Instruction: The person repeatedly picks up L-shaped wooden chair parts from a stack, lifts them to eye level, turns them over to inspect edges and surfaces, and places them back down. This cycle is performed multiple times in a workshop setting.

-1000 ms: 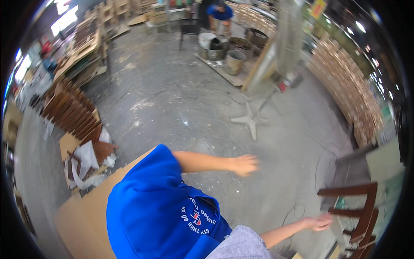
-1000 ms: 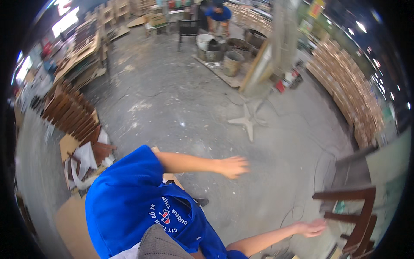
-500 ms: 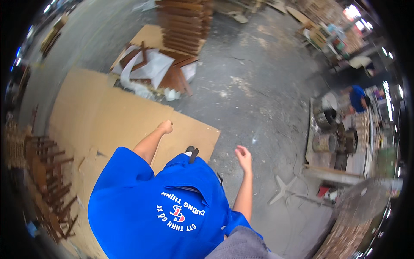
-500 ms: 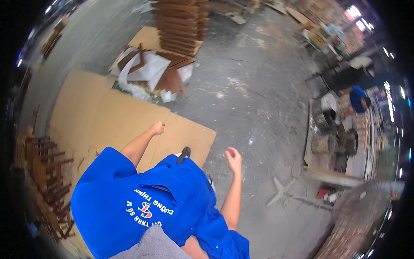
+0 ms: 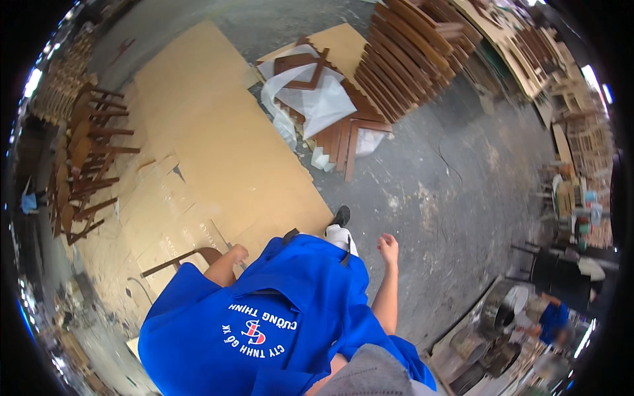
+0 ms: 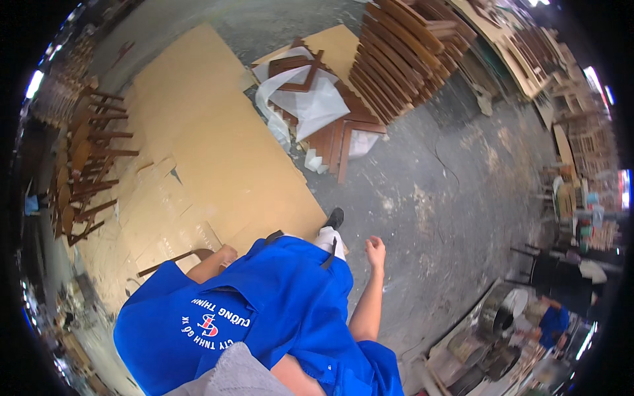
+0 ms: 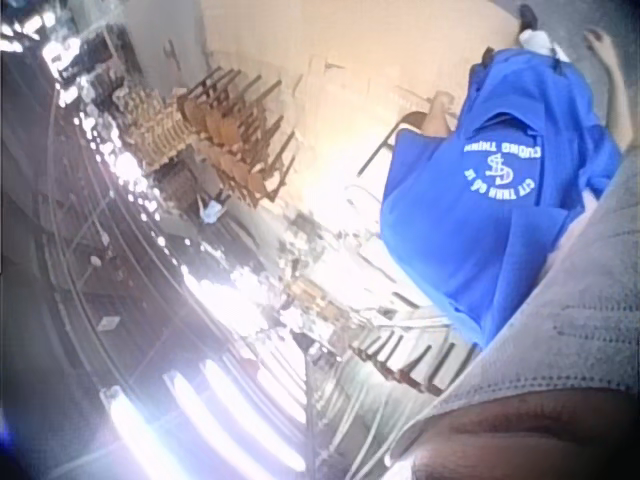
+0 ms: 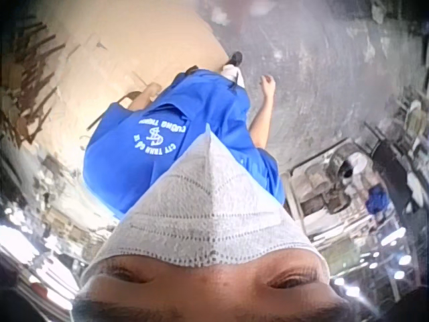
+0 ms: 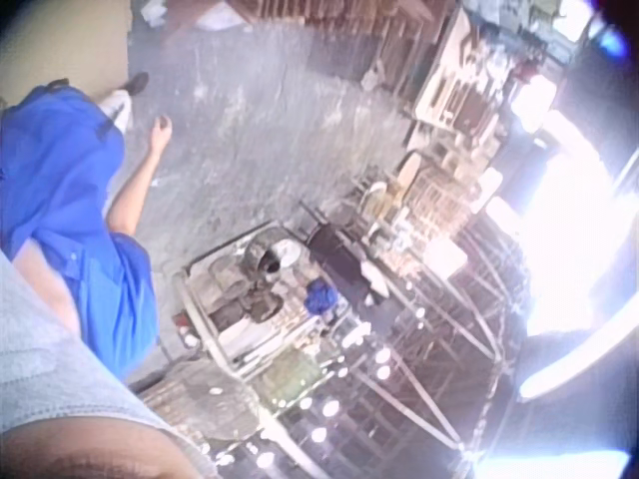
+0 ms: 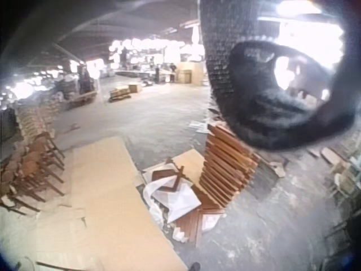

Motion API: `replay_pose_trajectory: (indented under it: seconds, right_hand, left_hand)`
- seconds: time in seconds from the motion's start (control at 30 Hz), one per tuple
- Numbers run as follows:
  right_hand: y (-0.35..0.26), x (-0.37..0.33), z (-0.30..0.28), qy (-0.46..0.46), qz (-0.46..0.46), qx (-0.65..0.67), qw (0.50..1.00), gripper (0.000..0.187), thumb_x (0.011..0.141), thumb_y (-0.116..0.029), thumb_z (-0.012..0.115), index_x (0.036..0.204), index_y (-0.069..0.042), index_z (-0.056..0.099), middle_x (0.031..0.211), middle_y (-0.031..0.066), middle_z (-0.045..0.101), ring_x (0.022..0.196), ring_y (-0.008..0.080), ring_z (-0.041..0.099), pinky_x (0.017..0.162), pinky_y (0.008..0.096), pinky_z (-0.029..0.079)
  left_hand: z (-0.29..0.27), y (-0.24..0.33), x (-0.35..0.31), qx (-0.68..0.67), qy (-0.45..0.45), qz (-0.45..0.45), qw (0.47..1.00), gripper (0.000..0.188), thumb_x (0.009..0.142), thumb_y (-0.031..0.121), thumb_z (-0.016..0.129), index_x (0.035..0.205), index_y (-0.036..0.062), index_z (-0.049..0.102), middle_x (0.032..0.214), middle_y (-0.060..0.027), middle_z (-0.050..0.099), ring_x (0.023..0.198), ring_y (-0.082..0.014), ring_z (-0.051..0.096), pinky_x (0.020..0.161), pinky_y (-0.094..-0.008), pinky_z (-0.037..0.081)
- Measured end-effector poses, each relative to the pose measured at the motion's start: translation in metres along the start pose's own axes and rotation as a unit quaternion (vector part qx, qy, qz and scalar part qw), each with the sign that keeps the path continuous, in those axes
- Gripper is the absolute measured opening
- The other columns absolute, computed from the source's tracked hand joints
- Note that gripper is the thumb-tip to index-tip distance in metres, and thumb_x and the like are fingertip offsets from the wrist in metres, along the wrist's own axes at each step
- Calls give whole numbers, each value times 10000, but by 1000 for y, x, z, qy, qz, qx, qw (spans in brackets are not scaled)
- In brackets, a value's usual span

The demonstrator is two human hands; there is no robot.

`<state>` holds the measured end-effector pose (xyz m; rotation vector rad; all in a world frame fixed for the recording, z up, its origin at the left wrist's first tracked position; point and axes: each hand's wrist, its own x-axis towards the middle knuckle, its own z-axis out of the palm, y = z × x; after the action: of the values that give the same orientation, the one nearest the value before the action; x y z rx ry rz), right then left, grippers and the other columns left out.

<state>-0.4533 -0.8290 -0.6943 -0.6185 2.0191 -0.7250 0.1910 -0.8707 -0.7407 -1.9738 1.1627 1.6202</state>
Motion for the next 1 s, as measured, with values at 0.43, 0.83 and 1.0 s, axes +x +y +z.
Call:
replay_pose_trajectory:
  seconds: [0.43,0.83,1.0]
  right_hand:
    - [-286,301,105,-147,60,90,983,450,972,-191,684,1393,-39,631,972,85,761,771,174,722,656,310,543]
    - [-180,421,289,51,143,-199,968,477,953,-373,721,1305,-52,693,1131,215,775,1029,392,755,901,472,586]
    - [-145,543,357,118,164,-255,946,468,955,-466,715,1225,-84,708,1124,258,761,1058,499,720,913,562,577]
  left_hand:
    - [-133,214,76,-291,101,75,948,422,999,195,672,1406,80,679,1082,-102,788,866,-176,756,711,-334,574]
    - [-431,499,551,365,90,192,907,348,1021,282,565,1236,46,705,1061,-295,736,1012,-483,722,892,-560,570]
    - [-445,645,689,323,216,454,802,462,976,169,611,1424,59,641,1317,-259,675,1202,-450,651,1043,-514,531]
